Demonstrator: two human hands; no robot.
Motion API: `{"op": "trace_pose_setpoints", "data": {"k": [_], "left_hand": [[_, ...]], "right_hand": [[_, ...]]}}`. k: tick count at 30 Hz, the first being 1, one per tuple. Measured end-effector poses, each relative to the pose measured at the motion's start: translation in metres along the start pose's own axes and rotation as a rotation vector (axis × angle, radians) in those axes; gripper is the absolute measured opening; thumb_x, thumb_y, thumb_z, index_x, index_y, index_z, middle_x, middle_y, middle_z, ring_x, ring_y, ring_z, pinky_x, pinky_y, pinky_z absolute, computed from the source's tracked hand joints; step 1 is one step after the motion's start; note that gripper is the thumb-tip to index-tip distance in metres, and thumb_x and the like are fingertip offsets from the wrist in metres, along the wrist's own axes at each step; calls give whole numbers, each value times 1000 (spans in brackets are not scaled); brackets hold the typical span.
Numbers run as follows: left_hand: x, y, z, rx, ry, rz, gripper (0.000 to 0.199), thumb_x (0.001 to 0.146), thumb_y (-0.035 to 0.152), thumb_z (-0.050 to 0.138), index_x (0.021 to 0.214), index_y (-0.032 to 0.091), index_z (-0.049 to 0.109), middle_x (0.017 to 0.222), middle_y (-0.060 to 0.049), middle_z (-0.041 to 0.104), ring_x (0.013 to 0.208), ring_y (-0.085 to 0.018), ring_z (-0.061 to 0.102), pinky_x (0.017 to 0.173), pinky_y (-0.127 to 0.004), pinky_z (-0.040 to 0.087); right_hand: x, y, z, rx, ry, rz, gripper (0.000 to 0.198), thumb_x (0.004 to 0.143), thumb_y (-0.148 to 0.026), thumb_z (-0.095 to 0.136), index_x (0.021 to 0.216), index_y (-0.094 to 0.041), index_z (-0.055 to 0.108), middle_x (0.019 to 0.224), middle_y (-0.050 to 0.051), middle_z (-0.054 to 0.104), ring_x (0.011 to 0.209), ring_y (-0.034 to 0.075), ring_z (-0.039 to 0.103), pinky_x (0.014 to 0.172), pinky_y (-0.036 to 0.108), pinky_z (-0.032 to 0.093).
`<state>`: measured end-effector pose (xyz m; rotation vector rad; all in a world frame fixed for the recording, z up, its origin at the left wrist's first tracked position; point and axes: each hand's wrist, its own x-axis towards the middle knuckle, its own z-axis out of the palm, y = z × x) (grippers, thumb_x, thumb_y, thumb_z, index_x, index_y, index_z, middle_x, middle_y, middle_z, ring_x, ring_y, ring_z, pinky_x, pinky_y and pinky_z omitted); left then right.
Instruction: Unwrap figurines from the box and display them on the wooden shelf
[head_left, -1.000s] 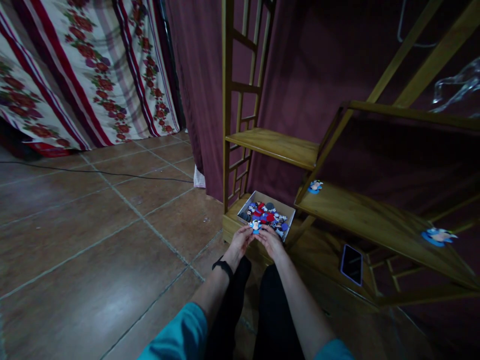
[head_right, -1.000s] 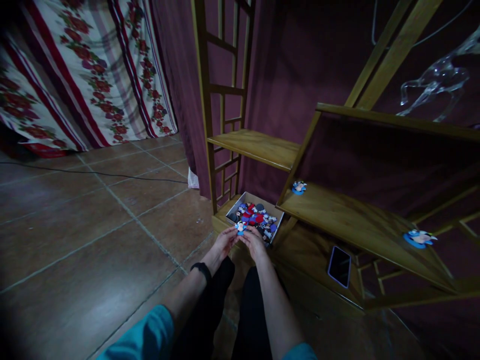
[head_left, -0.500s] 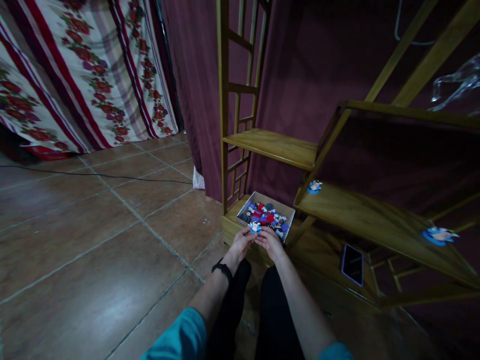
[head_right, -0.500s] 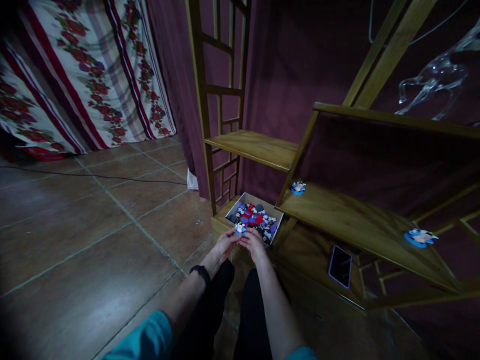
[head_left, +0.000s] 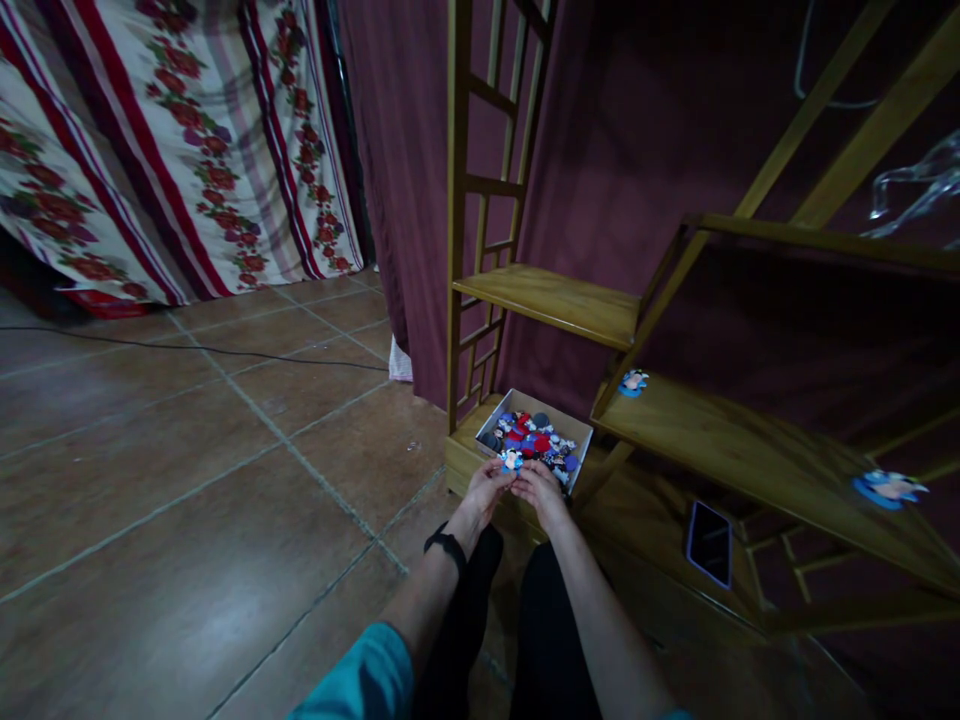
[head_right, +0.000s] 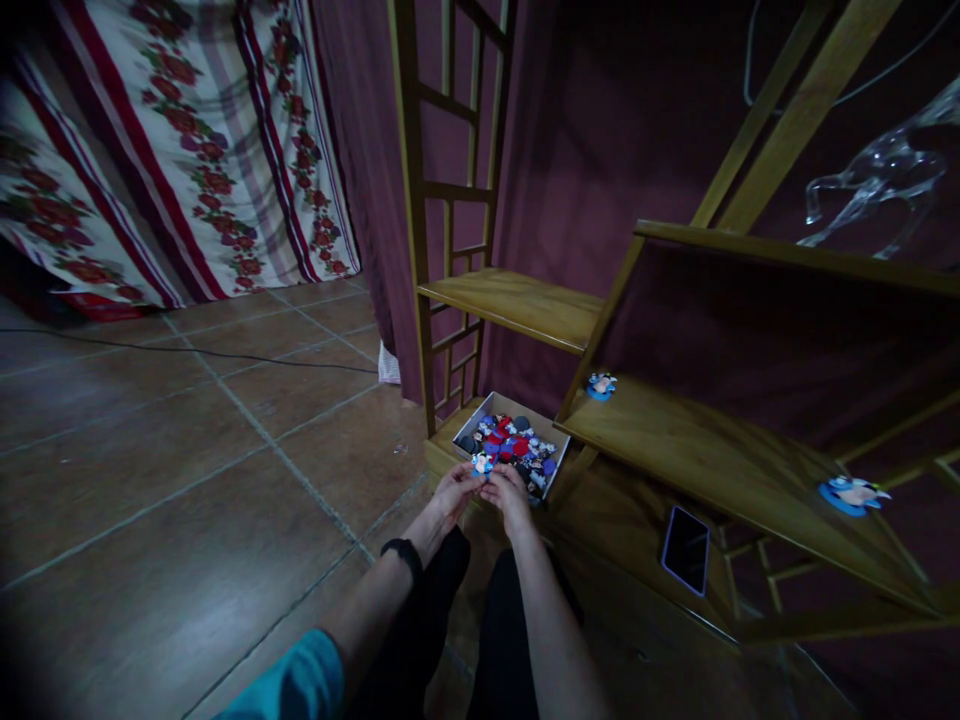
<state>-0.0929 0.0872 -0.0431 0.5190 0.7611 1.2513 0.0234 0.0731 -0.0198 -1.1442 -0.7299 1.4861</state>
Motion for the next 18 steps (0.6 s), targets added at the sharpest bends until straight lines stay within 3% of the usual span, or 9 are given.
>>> {"op": "trace_pose_setpoints", "data": {"k": [8, 18], "left_hand": [[1, -4, -1, 54, -1, 98, 43, 45, 16, 80, 83, 13, 59, 70, -2, 65, 63, -13, 60, 64, -25, 44], [0, -3, 2, 132, 45, 142, 44, 42, 17, 81, 80, 14, 58, 70, -1, 63, 64, -12, 58, 66, -26, 43]], "right_hand": [[2, -3, 5, 8, 89, 39, 30, 55, -33, 67, 80, -21, 55, 64, -1, 65, 57, 13, 61, 60, 27, 50], [7, 3, 2, 3, 79, 37, 28, 55, -29, 67, 81, -21, 57, 66, -1, 66, 59, 14, 62, 61, 28, 49]]}}
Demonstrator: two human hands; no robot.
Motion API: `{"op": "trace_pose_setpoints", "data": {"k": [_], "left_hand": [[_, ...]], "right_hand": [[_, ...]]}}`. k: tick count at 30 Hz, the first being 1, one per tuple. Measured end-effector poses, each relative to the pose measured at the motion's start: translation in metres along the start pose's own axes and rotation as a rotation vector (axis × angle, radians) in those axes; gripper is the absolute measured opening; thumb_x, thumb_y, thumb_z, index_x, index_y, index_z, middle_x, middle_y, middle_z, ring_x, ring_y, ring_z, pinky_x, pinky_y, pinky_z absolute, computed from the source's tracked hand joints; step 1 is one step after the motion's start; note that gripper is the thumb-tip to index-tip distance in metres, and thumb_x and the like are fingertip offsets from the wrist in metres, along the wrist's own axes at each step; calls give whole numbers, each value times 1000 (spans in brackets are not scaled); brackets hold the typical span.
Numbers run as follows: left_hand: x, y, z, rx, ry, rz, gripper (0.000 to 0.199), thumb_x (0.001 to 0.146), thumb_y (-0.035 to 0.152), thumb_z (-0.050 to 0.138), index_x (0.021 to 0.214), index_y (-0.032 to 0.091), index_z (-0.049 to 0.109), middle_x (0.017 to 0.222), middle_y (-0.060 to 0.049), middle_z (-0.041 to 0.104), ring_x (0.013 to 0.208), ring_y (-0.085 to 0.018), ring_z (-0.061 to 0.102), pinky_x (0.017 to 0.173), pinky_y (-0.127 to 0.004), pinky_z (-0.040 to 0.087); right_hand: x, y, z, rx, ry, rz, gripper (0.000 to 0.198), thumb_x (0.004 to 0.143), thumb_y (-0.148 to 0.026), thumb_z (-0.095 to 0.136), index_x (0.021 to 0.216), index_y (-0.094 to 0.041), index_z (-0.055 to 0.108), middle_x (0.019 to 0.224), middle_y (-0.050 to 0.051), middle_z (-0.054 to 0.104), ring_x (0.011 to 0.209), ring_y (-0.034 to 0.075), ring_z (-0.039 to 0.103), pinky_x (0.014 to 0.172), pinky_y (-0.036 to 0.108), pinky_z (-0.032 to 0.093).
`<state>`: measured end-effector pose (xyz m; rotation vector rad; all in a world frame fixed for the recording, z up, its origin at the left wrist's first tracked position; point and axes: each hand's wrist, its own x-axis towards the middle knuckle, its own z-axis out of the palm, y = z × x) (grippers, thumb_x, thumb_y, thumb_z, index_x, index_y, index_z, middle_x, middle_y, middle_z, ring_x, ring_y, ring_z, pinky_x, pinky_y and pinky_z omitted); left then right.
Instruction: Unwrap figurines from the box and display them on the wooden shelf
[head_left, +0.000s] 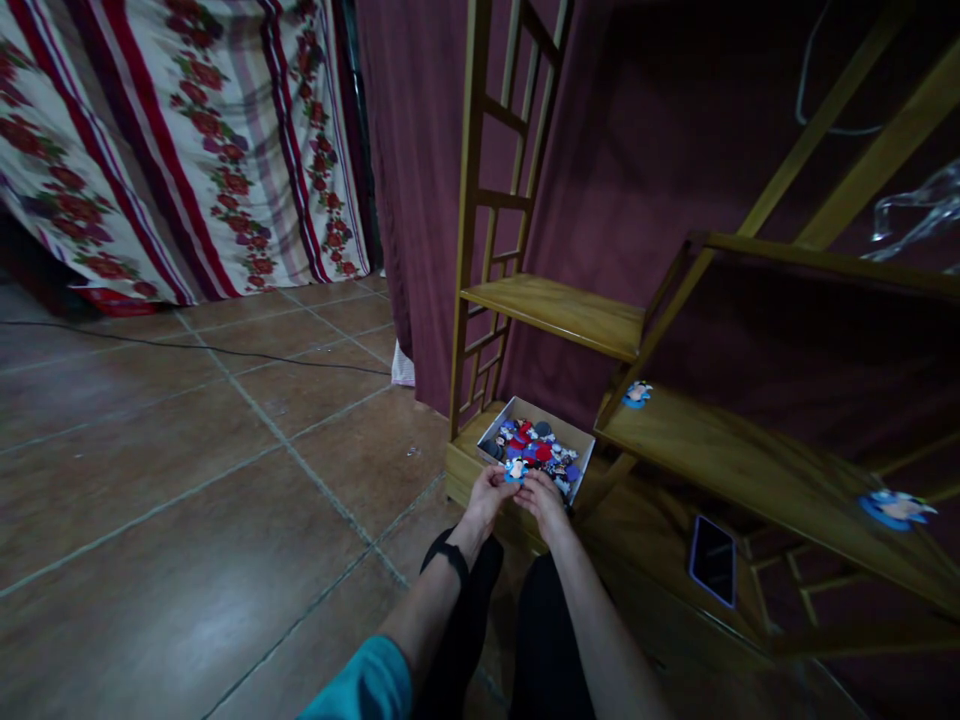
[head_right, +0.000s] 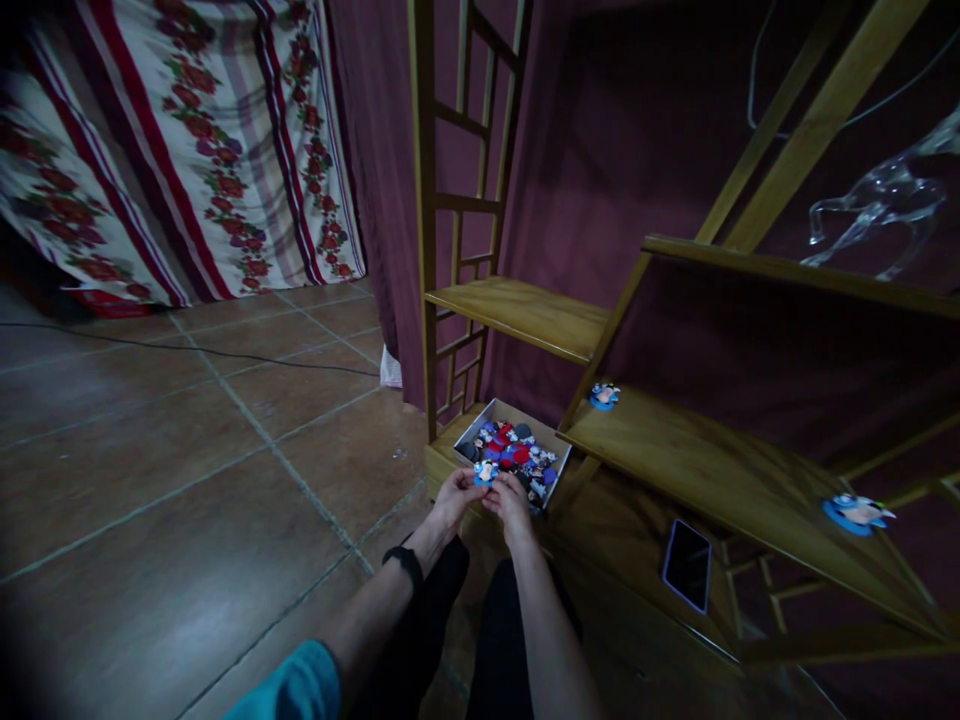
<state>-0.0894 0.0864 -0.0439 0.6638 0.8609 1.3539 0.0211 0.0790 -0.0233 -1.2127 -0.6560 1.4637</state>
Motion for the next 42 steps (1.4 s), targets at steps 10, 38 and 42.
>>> {"op": "trace_pose_setpoints", "data": {"k": [10, 38, 42], "left_hand": [[-2, 4, -2, -5, -14, -74, 30, 56, 26, 74, 80, 14, 60, 68, -2, 61, 56, -10, 56, 56, -23, 44], [-4, 14, -4, -52, -60, -52, 31, 52, 20, 77, 81, 14, 67, 75, -5, 66, 64, -11, 59, 62, -22, 44], [-2, 11, -4, -82, -38, -57, 32, 55, 20, 76, 84, 13, 67, 74, -5, 66, 61, -10, 57, 59, -21, 44]], "right_hand": [[3, 3, -5, -26, -17, 6, 28, 60, -29, 66, 86, -21, 58, 71, 2, 67, 63, 15, 64, 60, 27, 50], [1, -4, -7, 76, -83, -34, 25, 57, -20, 70, 81, -20, 61, 84, 2, 68, 81, 16, 63, 78, 31, 48], [2, -2, -8, 46, -72, 3, 24, 60, -24, 70, 82, -21, 61, 82, 2, 68, 74, 14, 63, 73, 29, 49]]}}
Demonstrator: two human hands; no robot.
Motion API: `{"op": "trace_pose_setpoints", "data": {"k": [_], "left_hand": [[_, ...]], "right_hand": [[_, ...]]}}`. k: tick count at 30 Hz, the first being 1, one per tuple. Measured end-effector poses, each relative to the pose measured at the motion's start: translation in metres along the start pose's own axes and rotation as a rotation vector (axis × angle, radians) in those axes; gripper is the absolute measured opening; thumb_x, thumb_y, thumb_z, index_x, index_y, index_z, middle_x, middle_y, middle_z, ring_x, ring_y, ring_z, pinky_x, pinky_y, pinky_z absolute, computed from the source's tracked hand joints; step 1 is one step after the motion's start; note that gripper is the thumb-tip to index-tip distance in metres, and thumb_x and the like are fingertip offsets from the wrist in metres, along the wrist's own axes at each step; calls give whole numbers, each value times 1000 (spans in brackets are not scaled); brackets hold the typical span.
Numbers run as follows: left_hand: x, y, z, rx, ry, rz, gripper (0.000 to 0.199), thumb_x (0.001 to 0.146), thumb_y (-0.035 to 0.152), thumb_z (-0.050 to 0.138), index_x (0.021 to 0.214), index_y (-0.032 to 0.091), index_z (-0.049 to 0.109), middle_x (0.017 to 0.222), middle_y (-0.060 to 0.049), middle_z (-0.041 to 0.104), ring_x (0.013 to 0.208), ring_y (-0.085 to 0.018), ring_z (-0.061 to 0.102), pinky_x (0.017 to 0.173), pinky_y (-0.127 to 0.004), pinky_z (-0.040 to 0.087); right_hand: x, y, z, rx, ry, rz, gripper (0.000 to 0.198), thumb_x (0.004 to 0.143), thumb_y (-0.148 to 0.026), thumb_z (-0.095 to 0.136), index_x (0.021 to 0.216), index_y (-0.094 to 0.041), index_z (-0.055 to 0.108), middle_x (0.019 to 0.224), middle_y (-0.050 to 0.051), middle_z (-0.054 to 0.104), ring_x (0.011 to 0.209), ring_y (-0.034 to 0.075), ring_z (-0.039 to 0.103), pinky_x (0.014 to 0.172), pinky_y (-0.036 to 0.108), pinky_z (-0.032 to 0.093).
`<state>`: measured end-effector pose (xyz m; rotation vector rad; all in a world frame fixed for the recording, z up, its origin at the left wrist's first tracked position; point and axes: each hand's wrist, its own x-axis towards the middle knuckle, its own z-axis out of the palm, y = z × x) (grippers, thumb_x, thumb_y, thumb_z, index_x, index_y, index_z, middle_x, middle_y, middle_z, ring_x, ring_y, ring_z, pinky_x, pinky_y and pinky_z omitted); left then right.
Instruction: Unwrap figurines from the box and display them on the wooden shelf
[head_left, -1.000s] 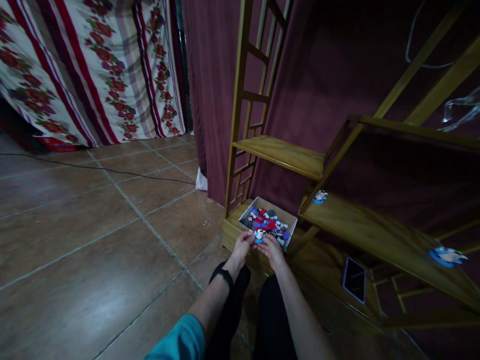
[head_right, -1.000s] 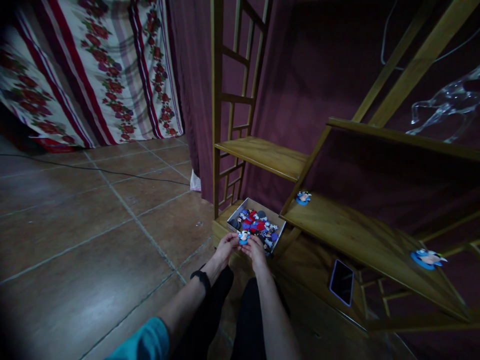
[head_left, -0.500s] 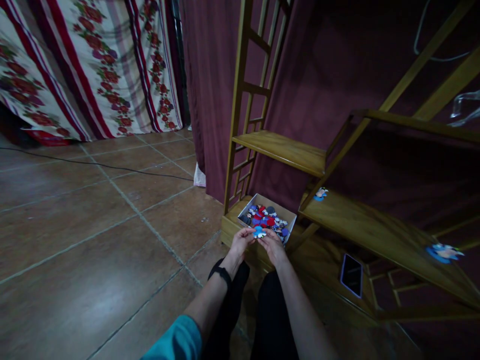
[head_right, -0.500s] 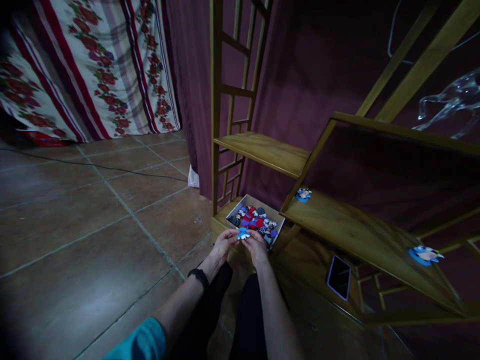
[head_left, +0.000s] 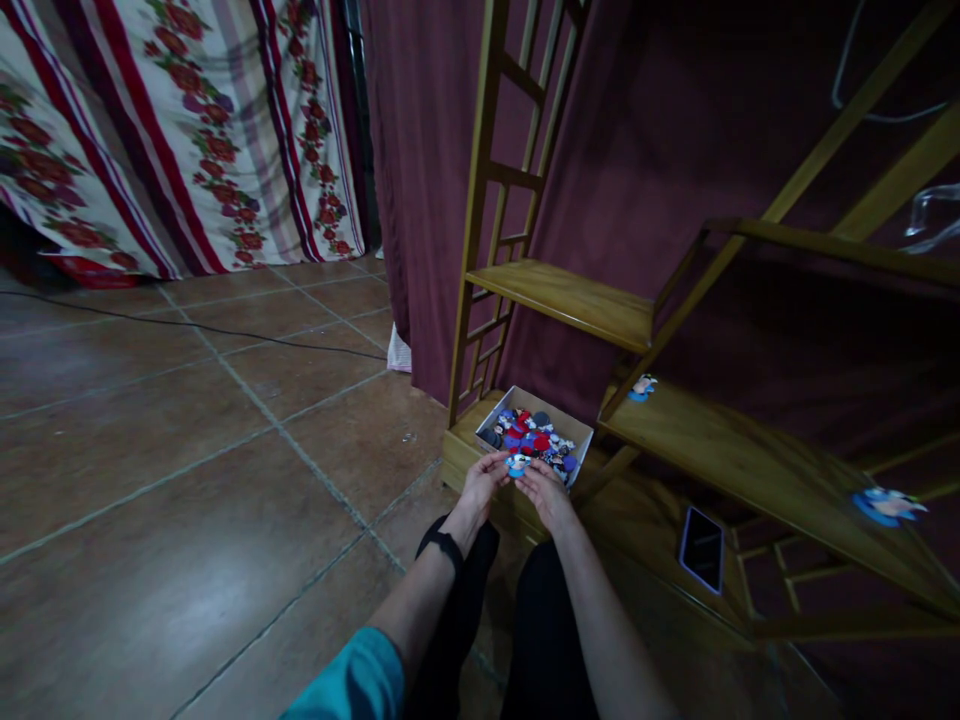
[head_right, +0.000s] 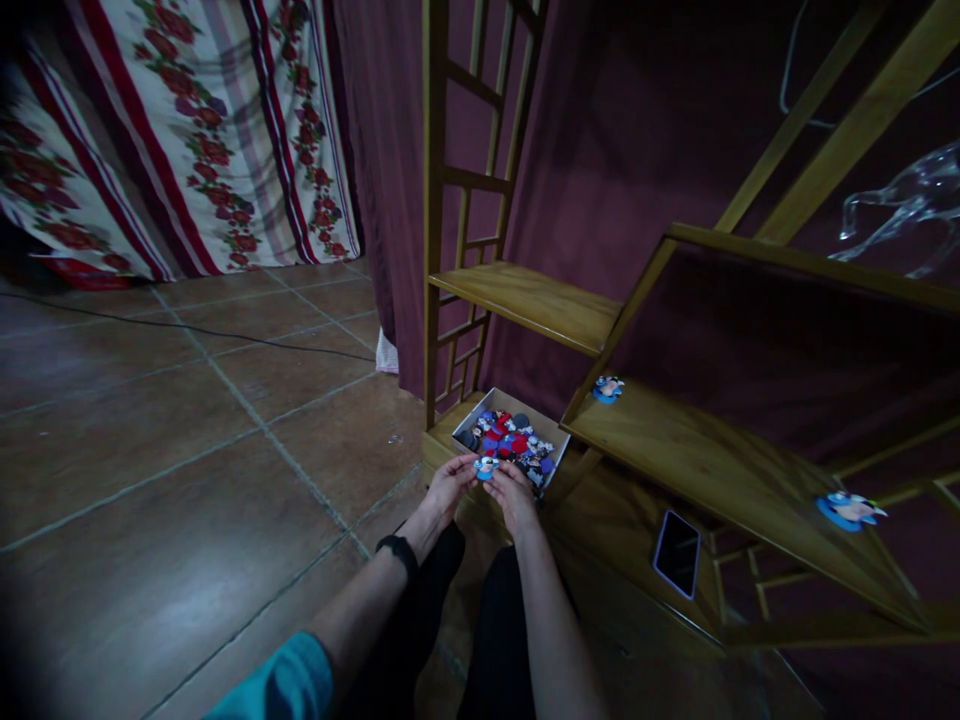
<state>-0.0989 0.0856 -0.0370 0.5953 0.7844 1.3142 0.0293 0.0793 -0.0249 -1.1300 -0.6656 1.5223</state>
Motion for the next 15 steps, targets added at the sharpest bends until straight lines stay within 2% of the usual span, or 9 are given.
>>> {"op": "trace_pose_setpoints", "data": {"k": [10, 15], "left_hand": [[4, -2, -1, -22, 59, -43, 23, 58, 21, 74, 77, 11, 65, 66, -4, 62, 52, -7, 53, 53, -20, 42], [5, -4, -3, -3, 58, -60, 23, 57, 19, 74, 77, 12, 65, 70, -5, 64, 56, -8, 55, 57, -21, 44]], "right_hand": [[3, 5, 0, -12, -10, 31, 26, 60, -24, 70, 84, -20, 61, 75, 2, 67, 69, 14, 63, 69, 29, 50], [3, 5, 2, -11, -1, 29, 25, 60, -23, 69, 84, -21, 60, 75, 2, 68, 71, 15, 64, 70, 30, 51]]}}
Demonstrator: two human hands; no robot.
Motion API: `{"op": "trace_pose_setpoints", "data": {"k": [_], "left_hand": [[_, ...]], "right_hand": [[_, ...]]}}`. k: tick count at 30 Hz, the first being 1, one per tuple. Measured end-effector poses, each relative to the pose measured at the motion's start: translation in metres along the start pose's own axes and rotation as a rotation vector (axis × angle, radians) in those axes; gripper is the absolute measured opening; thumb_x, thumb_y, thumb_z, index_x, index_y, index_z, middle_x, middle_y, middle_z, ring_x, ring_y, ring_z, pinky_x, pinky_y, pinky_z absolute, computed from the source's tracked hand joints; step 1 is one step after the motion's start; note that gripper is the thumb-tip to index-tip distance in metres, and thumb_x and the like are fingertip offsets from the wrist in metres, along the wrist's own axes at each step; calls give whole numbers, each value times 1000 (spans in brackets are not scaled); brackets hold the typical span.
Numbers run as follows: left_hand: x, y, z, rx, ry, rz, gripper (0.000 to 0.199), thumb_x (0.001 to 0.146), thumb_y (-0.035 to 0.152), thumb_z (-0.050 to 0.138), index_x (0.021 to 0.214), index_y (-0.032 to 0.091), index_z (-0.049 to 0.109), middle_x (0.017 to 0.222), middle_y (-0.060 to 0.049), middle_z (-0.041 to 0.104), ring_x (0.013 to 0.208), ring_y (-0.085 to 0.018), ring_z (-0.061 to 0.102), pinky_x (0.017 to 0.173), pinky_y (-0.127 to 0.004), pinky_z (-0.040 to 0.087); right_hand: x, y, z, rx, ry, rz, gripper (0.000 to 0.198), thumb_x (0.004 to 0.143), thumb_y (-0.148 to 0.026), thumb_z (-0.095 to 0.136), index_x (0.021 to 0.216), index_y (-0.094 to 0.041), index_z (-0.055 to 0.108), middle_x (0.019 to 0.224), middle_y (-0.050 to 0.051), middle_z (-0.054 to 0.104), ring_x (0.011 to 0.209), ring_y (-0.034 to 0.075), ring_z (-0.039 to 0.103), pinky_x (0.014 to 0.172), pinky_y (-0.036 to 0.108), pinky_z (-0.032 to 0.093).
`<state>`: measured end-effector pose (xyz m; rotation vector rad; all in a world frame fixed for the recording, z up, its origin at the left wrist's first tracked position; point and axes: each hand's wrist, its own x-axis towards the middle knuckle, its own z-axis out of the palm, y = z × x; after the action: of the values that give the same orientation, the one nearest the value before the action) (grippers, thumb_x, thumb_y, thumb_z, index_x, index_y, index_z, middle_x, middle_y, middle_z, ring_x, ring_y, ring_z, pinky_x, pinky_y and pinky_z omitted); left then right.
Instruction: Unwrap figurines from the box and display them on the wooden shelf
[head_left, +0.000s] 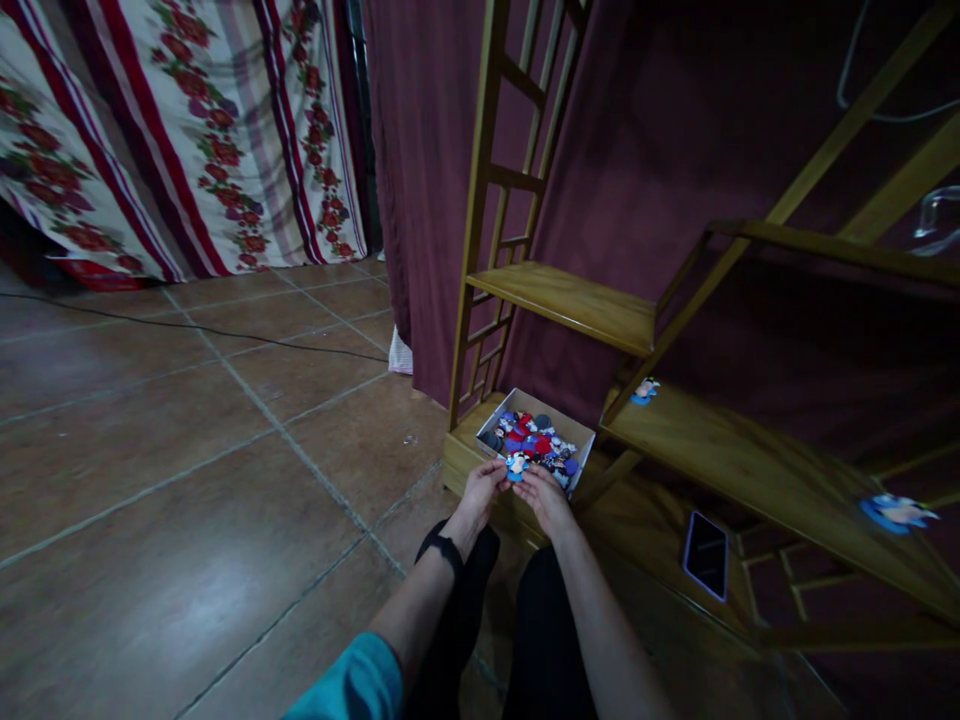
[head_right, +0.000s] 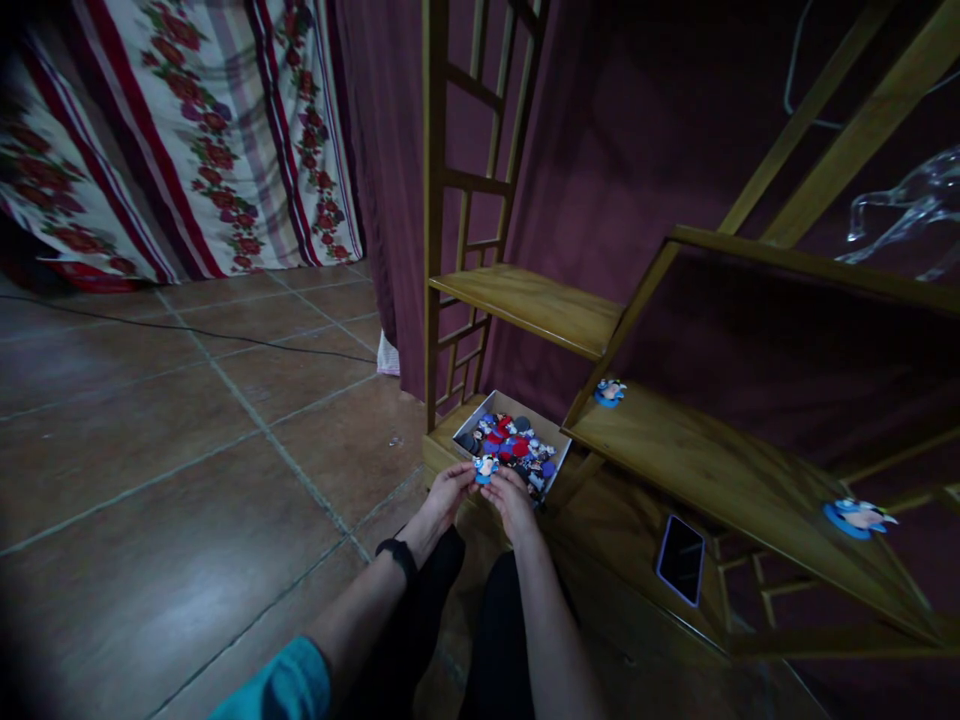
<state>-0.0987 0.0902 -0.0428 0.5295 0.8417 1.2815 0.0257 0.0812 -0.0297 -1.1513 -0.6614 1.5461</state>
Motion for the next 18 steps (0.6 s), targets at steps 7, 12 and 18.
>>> {"op": "trace_pose_setpoints", "data": {"k": [7, 12, 18], "left_hand": [[-4, -1, 4, 85, -1, 107, 29, 50, 19, 76, 77, 14, 66, 72, -4, 65, 62, -12, 57, 60, -23, 45], [-5, 0, 6, 28, 1, 183, 53, 48, 15, 76, 99, 16, 61, 76, -3, 66, 66, -13, 59, 64, -25, 45], [-3, 0, 4, -7, -8, 182, 59, 47, 14, 76, 103, 16, 59, 81, -4, 67, 72, -14, 60, 71, -27, 45]], "right_hand": [[-3, -4, 4, 49, -27, -9, 23, 59, -17, 66, 81, -21, 59, 78, 1, 68, 79, 16, 64, 79, 33, 50], [-7, -8, 7, 51, -63, -16, 31, 57, -13, 62, 87, -23, 60, 87, 0, 68, 87, 17, 63, 82, 33, 48], [-11, -12, 10, 62, -89, -75, 35, 57, -13, 62, 90, -24, 61, 89, -1, 68, 88, 16, 62, 85, 33, 46]]}}
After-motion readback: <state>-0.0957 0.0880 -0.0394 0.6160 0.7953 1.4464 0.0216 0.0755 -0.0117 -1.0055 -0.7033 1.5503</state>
